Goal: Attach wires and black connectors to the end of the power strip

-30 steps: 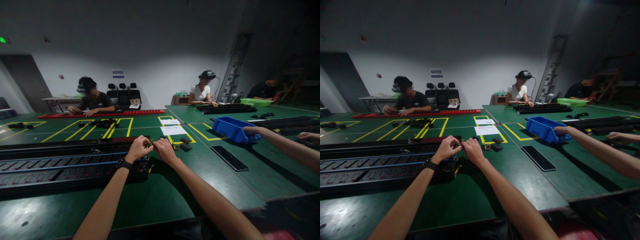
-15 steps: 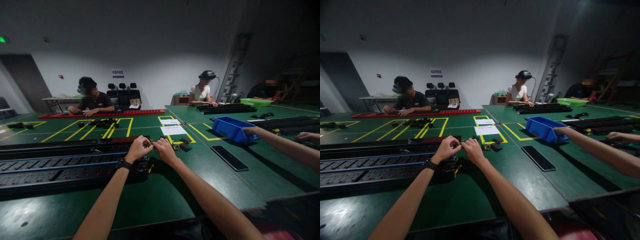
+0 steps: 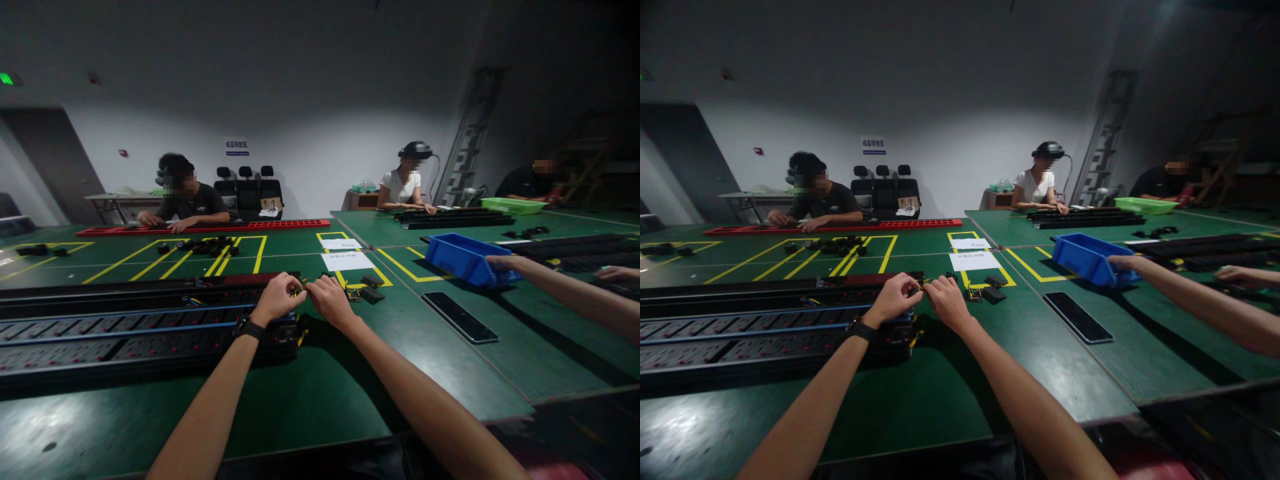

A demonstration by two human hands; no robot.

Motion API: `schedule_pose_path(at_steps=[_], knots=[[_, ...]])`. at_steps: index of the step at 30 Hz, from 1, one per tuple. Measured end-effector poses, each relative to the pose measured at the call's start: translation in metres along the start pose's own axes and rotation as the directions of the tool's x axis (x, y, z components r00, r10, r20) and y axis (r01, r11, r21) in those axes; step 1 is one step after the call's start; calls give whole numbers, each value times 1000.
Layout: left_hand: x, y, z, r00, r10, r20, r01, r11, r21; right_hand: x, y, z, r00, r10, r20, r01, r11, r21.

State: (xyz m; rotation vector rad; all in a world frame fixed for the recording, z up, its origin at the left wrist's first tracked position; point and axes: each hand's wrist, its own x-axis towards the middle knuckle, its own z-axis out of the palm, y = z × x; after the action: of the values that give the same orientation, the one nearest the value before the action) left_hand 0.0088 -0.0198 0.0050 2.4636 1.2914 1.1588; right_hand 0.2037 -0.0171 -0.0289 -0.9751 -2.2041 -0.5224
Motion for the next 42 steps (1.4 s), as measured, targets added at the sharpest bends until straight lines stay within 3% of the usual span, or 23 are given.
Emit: schedule_pose_path(at_steps=[21, 29, 42], knots=[[0, 0, 0, 1000, -20, -12, 20, 1000, 12, -1, 3, 4, 999, 30, -16, -29, 998, 53], [-2, -3, 2, 998, -8, 65, 7, 1000, 23, -1, 5, 7, 996, 92, -11, -91, 995, 35], [-3, -7, 5, 999, -16, 51, 17, 1000, -16, -1, 2, 8, 994, 100, -33, -99, 994, 38]])
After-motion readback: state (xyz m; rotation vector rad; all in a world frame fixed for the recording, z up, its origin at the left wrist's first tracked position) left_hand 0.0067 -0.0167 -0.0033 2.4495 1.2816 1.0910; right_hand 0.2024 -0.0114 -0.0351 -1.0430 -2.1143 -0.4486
